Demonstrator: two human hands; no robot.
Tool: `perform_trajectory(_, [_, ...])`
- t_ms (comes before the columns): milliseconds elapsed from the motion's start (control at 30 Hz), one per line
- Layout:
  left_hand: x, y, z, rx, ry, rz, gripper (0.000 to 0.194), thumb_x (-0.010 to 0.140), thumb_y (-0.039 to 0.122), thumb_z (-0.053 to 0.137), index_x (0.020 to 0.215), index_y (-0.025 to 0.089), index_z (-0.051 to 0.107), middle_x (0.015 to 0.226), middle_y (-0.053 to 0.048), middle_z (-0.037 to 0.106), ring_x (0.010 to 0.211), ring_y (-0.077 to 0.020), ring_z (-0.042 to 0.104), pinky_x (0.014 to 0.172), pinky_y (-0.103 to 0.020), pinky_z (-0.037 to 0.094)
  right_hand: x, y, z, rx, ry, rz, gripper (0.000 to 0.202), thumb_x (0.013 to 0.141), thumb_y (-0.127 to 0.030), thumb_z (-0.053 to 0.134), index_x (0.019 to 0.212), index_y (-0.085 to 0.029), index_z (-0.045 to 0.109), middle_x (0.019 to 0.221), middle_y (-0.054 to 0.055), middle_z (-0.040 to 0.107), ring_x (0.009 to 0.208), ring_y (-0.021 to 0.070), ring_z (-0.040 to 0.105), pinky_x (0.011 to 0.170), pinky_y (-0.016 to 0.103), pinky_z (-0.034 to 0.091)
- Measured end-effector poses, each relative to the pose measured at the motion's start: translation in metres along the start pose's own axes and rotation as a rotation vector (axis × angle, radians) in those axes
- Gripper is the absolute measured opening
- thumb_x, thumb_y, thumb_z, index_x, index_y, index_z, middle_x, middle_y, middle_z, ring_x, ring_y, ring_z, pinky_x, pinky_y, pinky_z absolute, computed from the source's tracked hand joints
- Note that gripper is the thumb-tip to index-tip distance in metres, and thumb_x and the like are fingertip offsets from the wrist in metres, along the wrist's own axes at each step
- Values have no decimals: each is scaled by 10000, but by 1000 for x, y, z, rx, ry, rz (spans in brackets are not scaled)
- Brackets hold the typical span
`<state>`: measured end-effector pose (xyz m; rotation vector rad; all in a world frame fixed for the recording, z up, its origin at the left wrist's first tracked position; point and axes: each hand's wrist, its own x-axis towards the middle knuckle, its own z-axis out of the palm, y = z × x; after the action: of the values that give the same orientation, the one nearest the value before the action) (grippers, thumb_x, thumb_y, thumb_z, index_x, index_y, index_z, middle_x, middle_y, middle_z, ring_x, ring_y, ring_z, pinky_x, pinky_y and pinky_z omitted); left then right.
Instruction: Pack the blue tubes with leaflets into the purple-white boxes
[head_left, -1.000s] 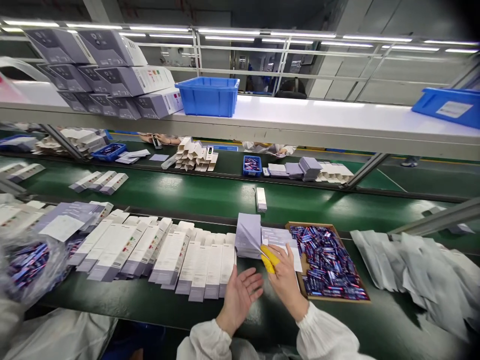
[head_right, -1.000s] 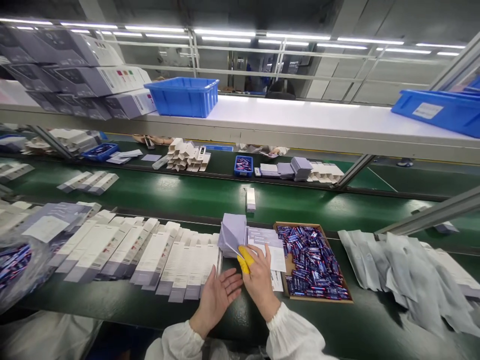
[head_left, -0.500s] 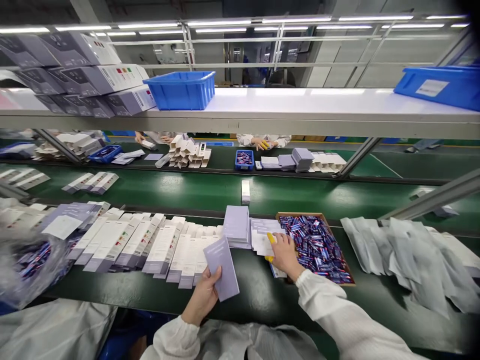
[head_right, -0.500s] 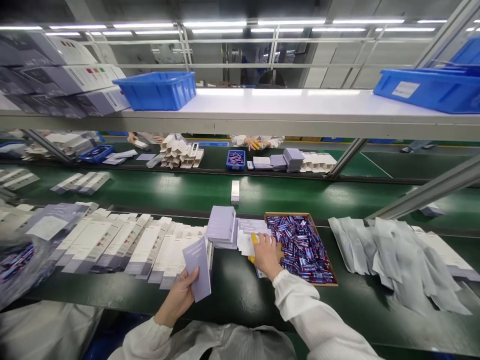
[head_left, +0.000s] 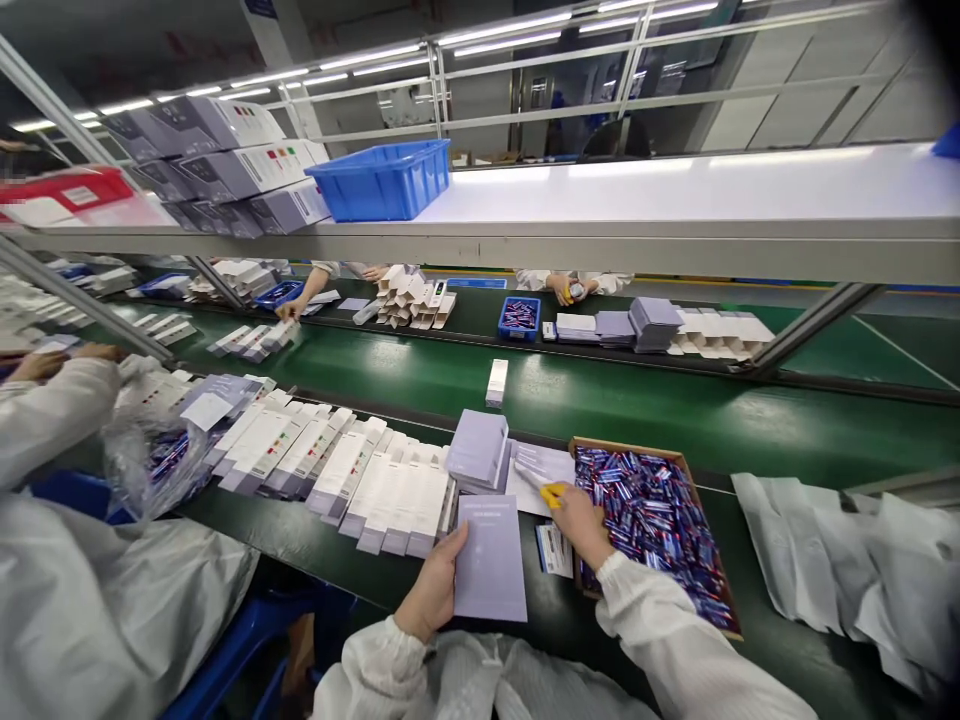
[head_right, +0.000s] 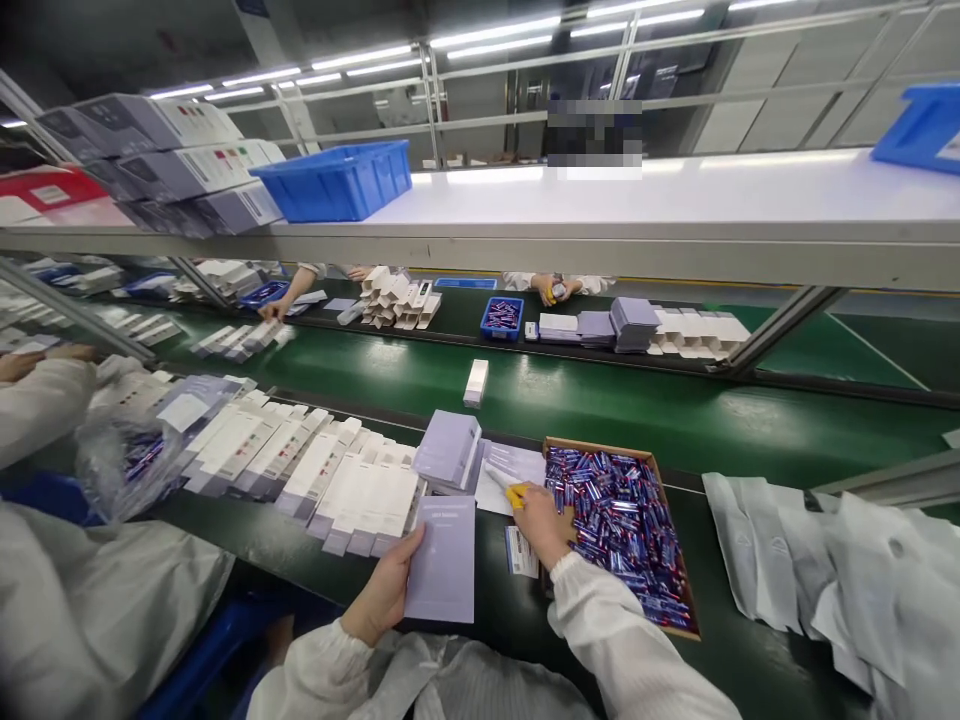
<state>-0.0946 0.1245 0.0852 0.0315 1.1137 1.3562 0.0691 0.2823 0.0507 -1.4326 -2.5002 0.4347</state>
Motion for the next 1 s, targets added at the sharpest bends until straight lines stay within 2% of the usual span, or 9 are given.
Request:
perform_trajectory(67, [5,-2,6,23,31,21,329,708,366,611,905,102,604,803,-118,678,796,-236,633,787,-362,472,-14,-5,-14,26,147,-125,299,757,-105,396,974,-154,595,997,76,617,986,196,514,941,383,303])
perform_trajectory(167, [14,-5,16,20,24,81,339,717,368,597,920,97,602,846,-129,674,828,-238,626,811,-362,461,-47,-24,-28,48,412,-488,322,763,-69,379,990,-181,576,1041,66,610,1087,195,468,1001,466,232])
perform_trajectory(300, [19,-5,31,-10,-93,161,382,740,409,552,977,113,599,930,-127,662,917,-254,597,837,-367,446,-85,-52,-14,15,457,-687,258,756,-35,395,808,-176,605,1011,71,624,1138,218,426,1023,514,163])
perform_trajectory(467, [18,-4,40,58,-93,120,422,674,442,614,951,124,600,906,-127,668,903,-271,600,791,-382,458,-94,-57,11,-45,373,-677,162,758,-95,473,772,-184,607,1036,76,612,1143,227,415,1032,536,114])
perform_trajectory(600, [21,-8,36,133,-79,181,386,613,346,696,909,119,597,904,-116,671,858,-253,613,783,-358,456,-95,-56,4,-8,381,-688,156,766,-113,481,768,-204,607,1064,44,604,1148,232,408,1019,545,139])
perform_trajectory(667, [23,-7,31,131,-98,193,378,644,354,668,933,122,591,920,-117,667,860,-251,614,791,-367,455,-96,-49,-5,6,334,-685,167,790,-172,480,909,-207,592,1090,46,590,1144,233,409,1010,535,172])
perform_trajectory(767, [22,2,20,122,-93,195,368,681,341,639,976,128,582,930,-121,664,889,-259,609,817,-385,451,-94,-22,-11,18,309,-541,274,824,-231,430,1079,-182,517,1042,82,596,1031,221,487,922,468,323])
perform_trajectory(833, [19,11,14,97,-28,175,337,697,311,631,973,125,582,898,-123,671,896,-262,609,820,-386,455,-90,1,-7,-10,326,-374,237,829,-218,394,989,-168,562,881,87,617,854,208,538,785,392,404])
perform_trajectory(1000, [13,27,9,-10,-39,123,325,746,338,576,991,125,563,867,-119,675,882,-244,620,804,-374,479,-78,22,29,-250,-15,-307,182,753,-178,479,835,-163,641,918,111,591,864,244,492,741,365,370])
